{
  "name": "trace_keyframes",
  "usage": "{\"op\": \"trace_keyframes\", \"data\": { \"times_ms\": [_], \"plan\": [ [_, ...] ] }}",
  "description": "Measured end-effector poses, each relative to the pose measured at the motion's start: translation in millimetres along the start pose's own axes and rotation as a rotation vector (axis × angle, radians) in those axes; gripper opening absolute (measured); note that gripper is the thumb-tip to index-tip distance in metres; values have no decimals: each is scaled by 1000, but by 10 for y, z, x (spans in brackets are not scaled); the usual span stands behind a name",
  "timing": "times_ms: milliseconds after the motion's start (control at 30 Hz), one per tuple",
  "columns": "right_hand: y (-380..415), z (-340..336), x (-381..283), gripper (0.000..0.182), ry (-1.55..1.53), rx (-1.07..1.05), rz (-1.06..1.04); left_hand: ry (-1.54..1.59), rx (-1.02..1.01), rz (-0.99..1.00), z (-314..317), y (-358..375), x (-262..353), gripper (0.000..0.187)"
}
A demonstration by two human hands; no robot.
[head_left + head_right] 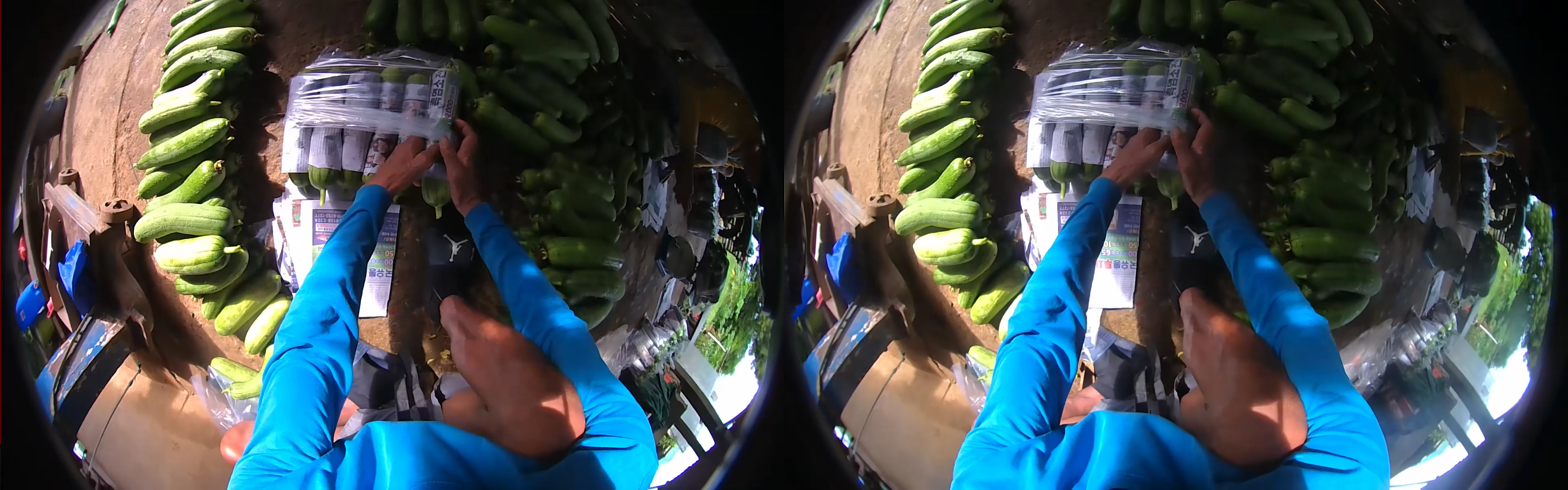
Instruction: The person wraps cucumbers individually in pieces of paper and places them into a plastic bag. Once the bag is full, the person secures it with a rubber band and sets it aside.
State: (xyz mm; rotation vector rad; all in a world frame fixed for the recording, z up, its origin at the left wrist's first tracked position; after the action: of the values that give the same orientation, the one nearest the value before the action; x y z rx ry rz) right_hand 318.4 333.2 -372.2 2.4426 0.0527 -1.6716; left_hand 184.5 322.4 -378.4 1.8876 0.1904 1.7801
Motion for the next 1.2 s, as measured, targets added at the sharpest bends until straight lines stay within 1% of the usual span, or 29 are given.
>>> {"op": "trace_keyframes", "data": {
  "times_ms": [67,100,133,200,233,267,333,367,400,467,500,533,567,600,633,667,700,733,800,833,900,933,1000,1033,1100,1133,1167,1200],
  "plan": [
    [87,90,48,63,-265,71,17,-139,-122,-15,58,-13,7,61],
    [94,122,80,62,-310,55,22,-218,-96,68,37,12,68,58],
    [107,138,117,62,-308,46,31,-210,-93,58,32,22,35,58],
    [113,167,195,66,-442,78,83,-656,-203,362,176,-35,-33,50],
    [113,191,168,68,-555,86,121,-702,-144,363,175,-173,-124,53],
    [39,205,186,68,-554,71,108,-748,-85,361,173,-311,-218,55],
    [47,168,358,67,-474,92,106,-833,-126,54,64,-85,103,65],
    [55,159,327,68,-427,113,149,-911,-16,82,17,-19,221,72],
    [38,156,172,68,-431,105,145,-912,-7,78,-2,-10,230,72],
    [57,117,96,69,-383,86,348,-934,-53,49,46,7,188,68],
    [-49,69,220,71,-321,84,270,-931,-54,45,98,29,140,68],
    [-106,28,405,71,-320,83,274,-813,13,-1,104,78,74,70],
    [-157,-2,451,72,-211,69,255,-696,79,-45,122,127,-11,72],
    [-197,-28,455,73,-101,54,236,-694,77,-47,228,182,-97,72],
    [-238,-68,484,73,-99,51,240,-712,246,49,261,285,-69,77],
    [-265,-68,467,74,-63,-1,261,-725,416,141,284,433,-1,83],
    [-281,-49,447,75,-28,-55,279,-741,452,154,358,515,-9,90],
    [-268,-43,415,75,-25,-61,281,-736,454,148,392,512,-25,90],
    [-249,-45,314,73,-76,-32,241,-718,512,148,392,521,-1,82],
    [-245,-39,286,73,-72,-37,239,-714,516,146,363,496,-1,82],
    [-227,-87,295,71,-20,-1,212,-450,257,40,320,357,-71,70],
    [-223,-95,305,71,-20,-1,213,-450,257,40,244,349,-35,70],
    [-174,-78,339,70,-85,-14,251,-315,171,93,174,296,-50,64],
    [-112,-56,348,70,-86,-16,259,-295,151,67,130,218,-156,69],
    [-53,24,276,69,-183,-9,210,-253,124,56,82,137,-220,71],
    [-34,75,296,69,-181,-11,211,-213,94,49,80,100,-259,73],
    [16,93,347,70,-204,40,229,-217,37,9,78,74,-285,74],
    [67,100,389,70,-224,89,246,-208,40,5,60,63,-271,74]
  ]
}}
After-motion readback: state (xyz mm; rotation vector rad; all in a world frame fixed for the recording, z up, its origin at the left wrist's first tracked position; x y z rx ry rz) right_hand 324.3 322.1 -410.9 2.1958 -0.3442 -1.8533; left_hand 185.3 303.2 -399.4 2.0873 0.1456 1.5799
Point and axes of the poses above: each hand's wrist, its own y-axis away from the middle knuckle, its own z-axis out of the palm, x = y × z, the point moved 8 cm from there along -y, towards the middle knuckle, and after that the axes turned 3 degrees about -x, right-handed, at the moved point
